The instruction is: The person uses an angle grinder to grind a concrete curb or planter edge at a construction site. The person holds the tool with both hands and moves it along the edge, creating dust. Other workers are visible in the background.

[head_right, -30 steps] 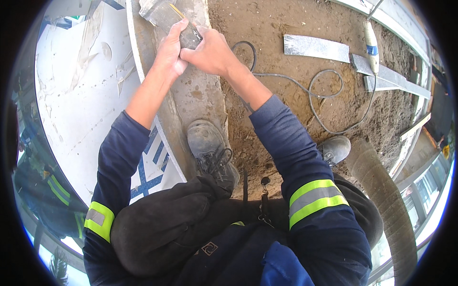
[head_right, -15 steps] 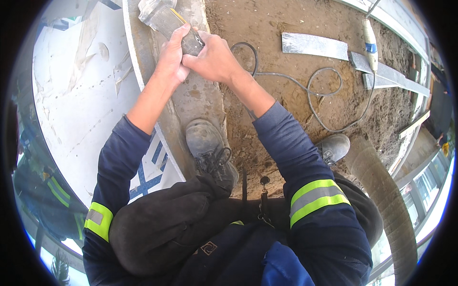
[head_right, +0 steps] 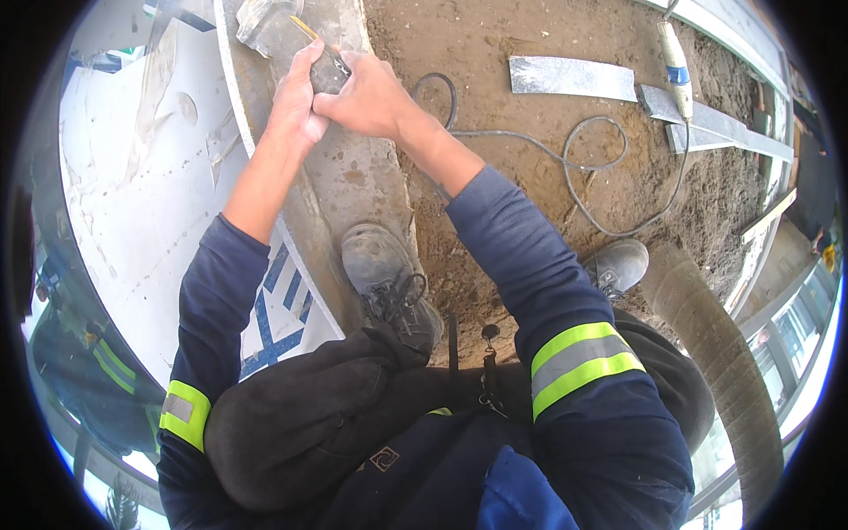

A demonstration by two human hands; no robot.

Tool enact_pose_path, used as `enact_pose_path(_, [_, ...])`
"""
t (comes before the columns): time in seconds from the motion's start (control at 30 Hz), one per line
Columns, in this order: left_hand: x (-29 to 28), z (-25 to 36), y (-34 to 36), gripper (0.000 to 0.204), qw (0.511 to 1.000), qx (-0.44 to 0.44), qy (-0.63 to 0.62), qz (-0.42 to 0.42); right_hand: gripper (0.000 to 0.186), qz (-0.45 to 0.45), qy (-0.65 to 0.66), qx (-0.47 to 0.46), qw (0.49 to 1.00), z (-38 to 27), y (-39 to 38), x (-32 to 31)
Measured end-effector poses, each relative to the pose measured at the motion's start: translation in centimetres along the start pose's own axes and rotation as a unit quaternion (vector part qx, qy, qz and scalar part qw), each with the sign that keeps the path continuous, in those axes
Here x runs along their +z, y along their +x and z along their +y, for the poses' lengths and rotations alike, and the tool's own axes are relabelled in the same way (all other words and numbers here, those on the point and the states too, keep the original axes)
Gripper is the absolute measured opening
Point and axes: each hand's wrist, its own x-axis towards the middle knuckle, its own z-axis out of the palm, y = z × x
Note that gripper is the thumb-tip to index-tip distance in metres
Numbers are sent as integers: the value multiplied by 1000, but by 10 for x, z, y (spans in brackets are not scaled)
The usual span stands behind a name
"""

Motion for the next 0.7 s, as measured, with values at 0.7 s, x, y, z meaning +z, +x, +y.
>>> enact_pose_path(0.7, [4,-12,-15,29,1000,3,-19,4,56,-25,18,17,999,2,-17,-8])
